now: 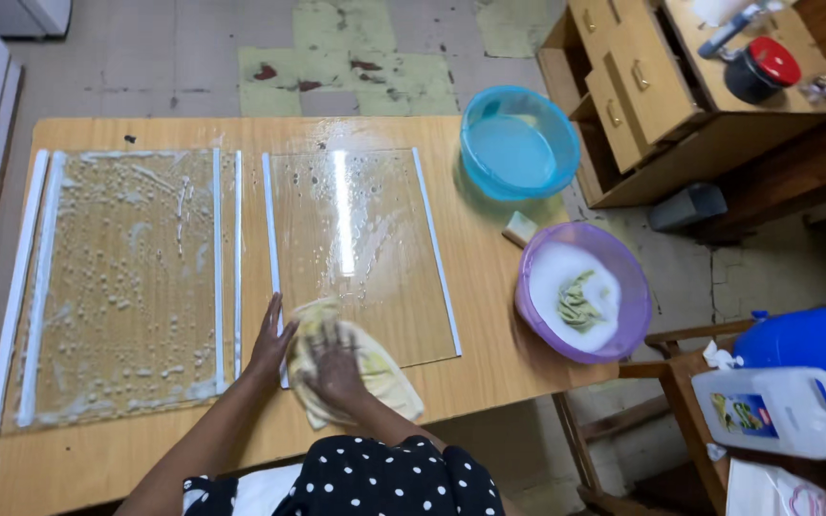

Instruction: The person wipes glass panels with a cloth and soapy water, dipping the cloth into a basin and squeezing it out multiple times.

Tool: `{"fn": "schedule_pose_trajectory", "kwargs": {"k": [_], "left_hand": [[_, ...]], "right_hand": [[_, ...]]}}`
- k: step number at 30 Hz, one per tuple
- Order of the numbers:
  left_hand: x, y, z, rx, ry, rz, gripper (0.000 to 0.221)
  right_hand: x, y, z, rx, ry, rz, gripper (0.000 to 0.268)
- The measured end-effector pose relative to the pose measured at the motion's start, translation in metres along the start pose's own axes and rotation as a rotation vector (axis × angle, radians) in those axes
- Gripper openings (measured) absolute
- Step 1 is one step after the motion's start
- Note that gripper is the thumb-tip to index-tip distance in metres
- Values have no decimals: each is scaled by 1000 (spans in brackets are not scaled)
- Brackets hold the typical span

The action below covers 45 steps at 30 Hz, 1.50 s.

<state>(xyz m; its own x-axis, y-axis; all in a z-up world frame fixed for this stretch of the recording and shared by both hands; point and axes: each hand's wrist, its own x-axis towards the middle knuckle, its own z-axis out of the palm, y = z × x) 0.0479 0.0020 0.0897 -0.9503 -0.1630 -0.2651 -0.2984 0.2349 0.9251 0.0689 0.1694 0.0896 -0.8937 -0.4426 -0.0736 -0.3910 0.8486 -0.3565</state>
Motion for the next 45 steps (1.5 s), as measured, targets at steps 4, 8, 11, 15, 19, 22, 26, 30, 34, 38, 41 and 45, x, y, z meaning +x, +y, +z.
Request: {"fn": "schedule_pose_trajectory", "kwargs": {"k": [4,8,11,15,19,22,26,30,34,38,41,45], "left_hand": [[-44,-29,-1,344,4,-64,83],[-105,-6,1,356,198,-48,54],[-100,-24,6,275,126,-347,49],[-77,0,11,43,-104,-79,48],[-58,94,41,-77,-163,110,43],[-18,157,71,-107,-55,248,41],[73,223,132,-444,-7,76,47],[169,282,211,-636,-72,101,46],[275,306,284,-889,-78,68,38],[307,326,317,-1134,-91,49,58],[300,319,324,-939,-202,-103,62],[317,270,350,-785,-255,-204,64]], "right_hand": [[-14,1,31,124,-24,-470,82],[-44,22,-35,334,-250,-453,64],[-65,56,-12,211,-119,-212,76],[-71,76,-32,77,-145,-32,45],[-52,163,-24,491,89,90,26],[-23,232,-57,931,195,160,30],[44,282,-192,1360,371,287,18],[124,361,-282,1602,400,236,30],[198,435,-318,1577,435,184,39],[269,492,-304,1671,490,421,30],[304,550,-258,887,406,516,57],[362,605,-179,10,-21,499,71]]}}
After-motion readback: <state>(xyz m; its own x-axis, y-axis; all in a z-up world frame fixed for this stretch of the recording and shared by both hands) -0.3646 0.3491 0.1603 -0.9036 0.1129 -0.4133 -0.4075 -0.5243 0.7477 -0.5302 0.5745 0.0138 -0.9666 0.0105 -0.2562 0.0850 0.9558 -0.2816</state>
